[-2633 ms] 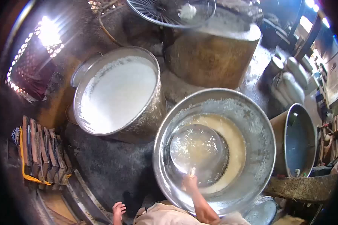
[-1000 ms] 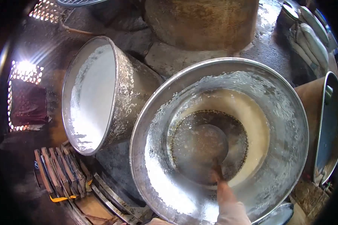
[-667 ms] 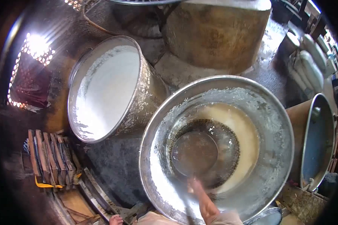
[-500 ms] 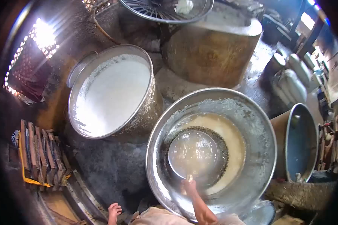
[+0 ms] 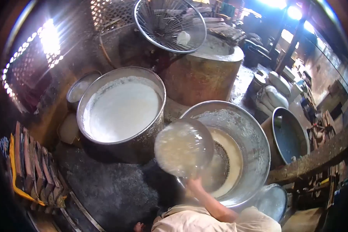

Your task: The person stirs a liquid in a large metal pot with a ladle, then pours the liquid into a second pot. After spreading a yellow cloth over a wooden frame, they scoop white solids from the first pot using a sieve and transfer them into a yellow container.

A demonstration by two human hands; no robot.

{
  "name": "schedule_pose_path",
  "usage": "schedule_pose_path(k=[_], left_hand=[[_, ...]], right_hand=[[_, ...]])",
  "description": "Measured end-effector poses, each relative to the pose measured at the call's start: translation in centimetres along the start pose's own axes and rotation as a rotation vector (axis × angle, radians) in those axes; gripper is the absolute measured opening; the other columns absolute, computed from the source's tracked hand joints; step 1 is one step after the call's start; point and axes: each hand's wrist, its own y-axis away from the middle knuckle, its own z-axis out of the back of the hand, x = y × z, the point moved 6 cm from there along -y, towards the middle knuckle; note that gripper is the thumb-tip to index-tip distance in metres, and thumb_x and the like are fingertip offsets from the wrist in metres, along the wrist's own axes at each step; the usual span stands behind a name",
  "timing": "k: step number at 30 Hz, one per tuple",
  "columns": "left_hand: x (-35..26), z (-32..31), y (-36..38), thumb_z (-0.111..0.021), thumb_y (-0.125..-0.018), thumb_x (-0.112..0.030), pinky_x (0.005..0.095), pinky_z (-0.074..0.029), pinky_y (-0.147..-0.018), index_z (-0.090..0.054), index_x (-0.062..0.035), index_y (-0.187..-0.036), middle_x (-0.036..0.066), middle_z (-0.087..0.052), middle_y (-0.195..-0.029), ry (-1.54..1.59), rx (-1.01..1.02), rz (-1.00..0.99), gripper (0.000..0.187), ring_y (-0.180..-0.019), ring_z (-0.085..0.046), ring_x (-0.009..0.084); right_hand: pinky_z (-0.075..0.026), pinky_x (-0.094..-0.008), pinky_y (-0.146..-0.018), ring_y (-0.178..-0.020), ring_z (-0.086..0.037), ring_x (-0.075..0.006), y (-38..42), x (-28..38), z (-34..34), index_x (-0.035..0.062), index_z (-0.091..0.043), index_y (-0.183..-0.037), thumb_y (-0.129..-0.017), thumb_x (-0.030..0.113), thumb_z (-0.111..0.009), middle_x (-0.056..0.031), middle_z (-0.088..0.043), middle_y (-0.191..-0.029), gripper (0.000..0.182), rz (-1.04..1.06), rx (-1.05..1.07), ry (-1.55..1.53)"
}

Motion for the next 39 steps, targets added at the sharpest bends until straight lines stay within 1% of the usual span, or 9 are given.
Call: schedule_pose_path(k=[8,11,19,22,26,29,32,35,39], left_hand=[[-7.7,-3.8,3.9,-0.051,-0.078,-0.030,0.0390,-0.043,-0.057,-0.047,-0.0122,-0.103,0.007,-0.055,-0.085,0.044,-0.095,-0.032,0.031,-0.073,-0.055,0.0243],[-11.0,-6.3,4.7,-0.051,-0.079,-0.030,0.0378,-0.044,-0.058,-0.047,-0.0126,-0.104,0.005,-0.055,-0.085,0.060,0.207,-0.099,0.031,-0.070,-0.055,0.0225],[-10.5,-7.9,12.2,-0.044,-0.082,-0.023,0.0351,-0.045,-0.053,-0.048,-0.0152,-0.103,0.005,-0.057,-0.080,-0.336,-0.270,-0.053,0.022,-0.065,-0.056,0.0207],[-10.3,-9.2,16.5,-0.047,-0.083,-0.041,0.0384,-0.049,-0.070,-0.032,-0.0079,-0.125,0.016,-0.046,-0.117,-0.474,-0.059,-0.064,0.055,-0.100,-0.051,0.0304],[-12.2,-13.0,19.8,-0.047,-0.084,-0.029,0.0378,-0.049,-0.064,-0.034,-0.0068,-0.123,0.013,-0.049,-0.112,-1.119,0.197,-0.151,0.047,-0.098,-0.052,0.0321],[-11.5,-13.0,20.2,-0.044,-0.085,-0.030,0.0254,-0.036,-0.046,-0.047,-0.0130,-0.086,0.003,-0.051,-0.085,0.001,0.018,0.457,0.017,-0.068,-0.050,0.0186],[-12.2,-14.8,22.2,-0.044,-0.086,-0.031,0.0249,-0.034,-0.045,-0.045,-0.0144,-0.077,0.002,-0.046,-0.073,-0.155,-0.215,0.466,0.019,-0.059,-0.044,0.0146],[-17.1,-26.7,27.5,-0.042,-0.087,-0.033,0.0263,-0.033,-0.043,-0.046,-0.0142,-0.078,0.001,-0.044,-0.063,-0.586,-0.407,0.193,0.021,-0.051,-0.041,0.0151],[-10.6,-7.5,20.3,-0.039,-0.089,-0.030,0.0269,-0.035,-0.044,-0.048,-0.0137,-0.082,0.000,-0.044,-0.061,-0.199,-0.123,0.540,0.020,-0.049,-0.040,0.0148]], right_hand=[[-0.044,-0.0357,-0.047,-0.050,-0.054,-0.0208,-1.3,-2.1,0.7,-0.0025,-0.051,-0.094,-0.066,0.012,-0.065,-0.0105,-0.055,-0.063,0.035,0.174,0.004,0.472],[-0.048,-0.0359,-0.053,-0.056,-0.061,-0.0285,-5.8,-3.4,4.9,-0.0032,-0.060,-0.062,-0.064,0.023,-0.066,-0.0215,-0.058,-0.060,0.027,0.191,-0.034,0.535],[-0.045,-0.0377,-0.041,-0.053,-0.058,-0.0273,-26.9,-9.6,27.2,-0.0029,-0.047,-0.087,-0.065,0.005,-0.060,-0.0171,-0.057,-0.065,0.027,-0.033,-0.329,0.495],[-0.047,-0.0437,-0.058,-0.070,-0.058,-0.0388,-33.6,-12.0,34.5,-0.0062,-0.044,-0.094,-0.065,0.006,-0.059,-0.0238,-0.058,-0.075,0.036,0.047,-0.389,0.714],[-0.046,-0.0416,-0.066,-0.073,-0.058,-0.0377,-34.6,-11.1,34.9,-0.0026,-0.044,-0.096,-0.063,0.002,-0.061,-0.0216,-0.057,-0.068,0.038,0.014,-0.419,0.820],[-0.046,-0.0417,-0.063,-0.068,-0.058,-0.0349,-35.4,-23.4,33.0,0.0043,-0.043,-0.111,-0.064,0.004,-0.060,-0.0202,-0.058,-0.075,0.050,-0.009,-0.160,0.908],[-0.045,-0.0371,-0.051,-0.054,-0.054,-0.0273,-32.0,-31.2,28.1,0.0086,-0.049,-0.105,-0.064,0.007,-0.059,-0.0103,-0.056,-0.069,0.043,-0.030,-0.072,0.471],[-0.041,-0.0317,-0.040,-0.046,-0.049,-0.0195,-26.8,-35.1,21.8,0.0029,-0.048,-0.085,-0.065,0.006,-0.058,-0.0066,-0.050,-0.059,0.022,-0.761,0.252,0.111],[-0.040,-0.0299,-0.037,-0.044,-0.045,-0.0148,-23.4,-35.2,14.2,0.0055,-0.042,-0.076,-0.074,0.003,-0.058,-0.0039,-0.044,-0.054,0.016,-0.912,0.402,-0.354]])
